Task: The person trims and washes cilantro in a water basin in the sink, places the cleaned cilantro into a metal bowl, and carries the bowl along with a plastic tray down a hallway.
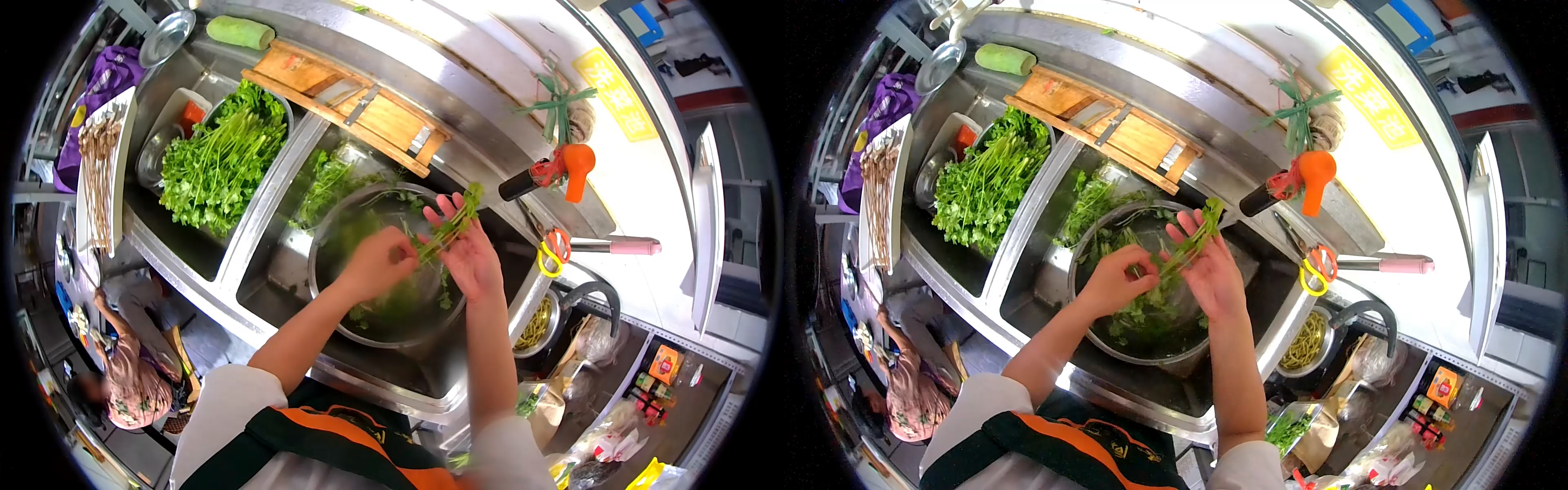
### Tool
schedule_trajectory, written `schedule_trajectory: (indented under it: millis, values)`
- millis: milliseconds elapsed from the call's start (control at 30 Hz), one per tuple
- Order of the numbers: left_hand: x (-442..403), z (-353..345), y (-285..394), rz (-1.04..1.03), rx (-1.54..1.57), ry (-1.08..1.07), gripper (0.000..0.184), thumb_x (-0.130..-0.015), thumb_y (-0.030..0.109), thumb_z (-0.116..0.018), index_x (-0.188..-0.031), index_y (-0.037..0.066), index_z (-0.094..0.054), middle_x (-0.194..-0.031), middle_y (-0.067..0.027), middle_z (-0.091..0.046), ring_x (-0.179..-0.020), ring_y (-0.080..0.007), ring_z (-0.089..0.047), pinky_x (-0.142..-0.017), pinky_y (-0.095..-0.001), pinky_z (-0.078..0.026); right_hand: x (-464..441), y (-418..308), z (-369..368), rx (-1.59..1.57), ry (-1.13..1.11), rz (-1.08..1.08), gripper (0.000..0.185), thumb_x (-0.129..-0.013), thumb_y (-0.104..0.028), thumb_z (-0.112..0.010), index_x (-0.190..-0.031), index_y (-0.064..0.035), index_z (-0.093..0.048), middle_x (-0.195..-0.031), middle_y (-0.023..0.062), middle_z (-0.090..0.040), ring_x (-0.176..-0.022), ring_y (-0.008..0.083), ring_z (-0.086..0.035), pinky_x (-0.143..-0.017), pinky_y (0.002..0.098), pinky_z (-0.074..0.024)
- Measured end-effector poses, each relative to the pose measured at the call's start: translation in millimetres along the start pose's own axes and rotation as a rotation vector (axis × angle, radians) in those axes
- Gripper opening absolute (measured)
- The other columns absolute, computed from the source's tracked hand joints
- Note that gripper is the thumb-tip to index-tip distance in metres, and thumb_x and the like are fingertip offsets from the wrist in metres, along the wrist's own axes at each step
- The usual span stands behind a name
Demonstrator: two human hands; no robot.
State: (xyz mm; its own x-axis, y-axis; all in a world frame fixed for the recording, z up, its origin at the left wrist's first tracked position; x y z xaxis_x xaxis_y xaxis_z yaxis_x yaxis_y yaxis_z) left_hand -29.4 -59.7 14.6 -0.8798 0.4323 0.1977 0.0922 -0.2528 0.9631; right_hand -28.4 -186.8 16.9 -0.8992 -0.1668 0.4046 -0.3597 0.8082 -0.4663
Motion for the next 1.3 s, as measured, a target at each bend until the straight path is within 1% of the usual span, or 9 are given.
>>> schedule_trajectory:
  millis: [233, 333, 667, 767, 800, 867, 933, 1067, 1300]
  values:
    - [-5, 16, -17, 0.274, 0.503, -0.147, 0.006, -0.068, 0.008, -0.055, -0.07, 0.003, -0.051, -0.081, -0.0047, -0.052, -0.071, -0.0116, -0.05, -0.066, -0.0237, -0.039, 3, -7, 6, 0.461, 0.13, -0.018, 0.032, -0.088, -0.02, -0.039, -0.116, -0.0047, -0.04, -0.099, 0.0068, -0.053, -0.092, 0.019, -0.052, -0.079, 0.0358, -0.0426]
    - [-6, 29, -11, 0.286, 0.73, -0.101, 0.013, -0.067, 0.016, -0.054, -0.068, 0.004, -0.05, -0.066, -0.0053, -0.051, -0.057, -0.0128, -0.047, -0.057, -0.0245, -0.037, 3, -8, 8, 0.526, 0.148, -0.032, 0.033, -0.088, -0.023, -0.039, -0.114, -0.0029, -0.042, -0.088, 0.0051, -0.054, -0.083, 0.0161, -0.053, -0.075, 0.0322, -0.0437]
    - [38, 146, -28, 0.387, 0.304, 0.254, 0.004, -0.063, -0.002, -0.052, -0.063, 0.002, -0.052, -0.056, -0.0016, -0.049, -0.046, -0.0074, -0.043, -0.044, -0.0184, -0.034, -5, -23, 47, 1.242, 0.143, 0.092, 0.03, -0.089, -0.027, -0.034, -0.094, -0.0029, -0.051, -0.072, 0.0019, -0.05, -0.069, 0.0109, -0.048, -0.062, 0.0241, -0.0363]
    - [53, 160, -40, 0.344, -0.311, 0.156, 0.016, -0.065, 0.003, -0.058, -0.081, 0.0, -0.056, -0.072, -0.0071, -0.057, -0.065, -0.0156, -0.054, -0.061, -0.025, -0.044, -5, -20, 39, 0.653, 0.193, -0.011, 0.03, -0.088, -0.027, -0.035, -0.1, -0.0023, -0.048, -0.078, 0.0043, -0.051, -0.073, 0.0131, -0.05, -0.067, 0.027, -0.0399]
    - [55, 156, -45, 0.344, -0.311, 0.155, 0.016, -0.065, 0.003, -0.058, -0.081, 0.0, -0.056, -0.072, -0.0071, -0.057, -0.065, -0.0156, -0.054, -0.061, -0.025, -0.044, -7, -20, 39, 0.488, 0.176, -0.049, 0.03, -0.088, -0.025, -0.035, -0.107, -0.0025, -0.044, -0.091, 0.0083, -0.053, -0.086, 0.0187, -0.051, -0.078, 0.0369, -0.0414]
    - [53, 145, -25, -0.058, -0.755, 0.296, 0.034, -0.066, 0.009, -0.063, -0.097, 0.003, -0.053, -0.097, -0.0126, -0.055, -0.09, -0.0253, -0.052, -0.078, -0.0309, -0.042, -15, -17, 43, 0.278, 0.146, -0.072, 0.03, -0.088, -0.023, -0.036, -0.109, -0.0031, -0.044, -0.097, 0.0096, -0.052, -0.093, 0.0209, -0.049, -0.082, 0.0414, -0.0395]
    - [38, 120, -29, 0.0, -0.463, 0.239, 0.037, -0.07, 0.01, -0.061, -0.105, 0.005, -0.05, -0.11, -0.0153, -0.048, -0.102, -0.0296, -0.046, -0.086, -0.0344, -0.037, -27, -13, 48, 0.0, 0.104, -0.077, 0.031, -0.087, -0.02, -0.037, -0.113, -0.0039, -0.041, -0.109, 0.0124, -0.049, -0.105, 0.0264, -0.044, -0.086, 0.0518, -0.035]
    - [-6, 44, -36, 0.016, -0.028, -0.042, 0.035, -0.084, 0.02, -0.047, -0.116, 0.007, -0.043, -0.112, -0.0079, -0.048, -0.106, -0.0156, -0.042, -0.087, -0.027, -0.034, -38, -10, 44, -0.096, 0.098, -0.073, 0.03, -0.086, -0.018, -0.04, -0.113, -0.0043, -0.041, -0.108, 0.0116, -0.049, -0.105, 0.0262, -0.044, -0.087, 0.0519, -0.0351]
    - [-44, -17, -46, 0.212, 0.441, -0.333, 0.03, -0.084, 0.029, -0.046, -0.102, 0.007, -0.057, -0.085, -0.001, -0.057, -0.078, -0.0069, -0.049, -0.07, -0.0229, -0.038, -33, -29, 49, 0.34, 0.201, 0.024, 0.031, -0.086, -0.016, -0.043, -0.115, -0.0058, -0.041, -0.094, 0.0066, -0.051, -0.088, 0.0158, -0.05, -0.079, 0.0406, -0.0442]
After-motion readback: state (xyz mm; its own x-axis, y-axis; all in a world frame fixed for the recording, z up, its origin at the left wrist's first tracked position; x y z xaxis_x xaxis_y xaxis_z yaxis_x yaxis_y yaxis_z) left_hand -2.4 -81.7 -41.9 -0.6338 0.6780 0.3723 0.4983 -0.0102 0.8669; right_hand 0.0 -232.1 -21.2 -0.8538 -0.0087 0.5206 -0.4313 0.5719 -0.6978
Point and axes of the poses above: each hand's wrist, its own x-axis away from the middle knuckle, its own z-axis out of the back of the hand, y = z × x, the point moved 7 cm from there along -x, towards the middle knuckle
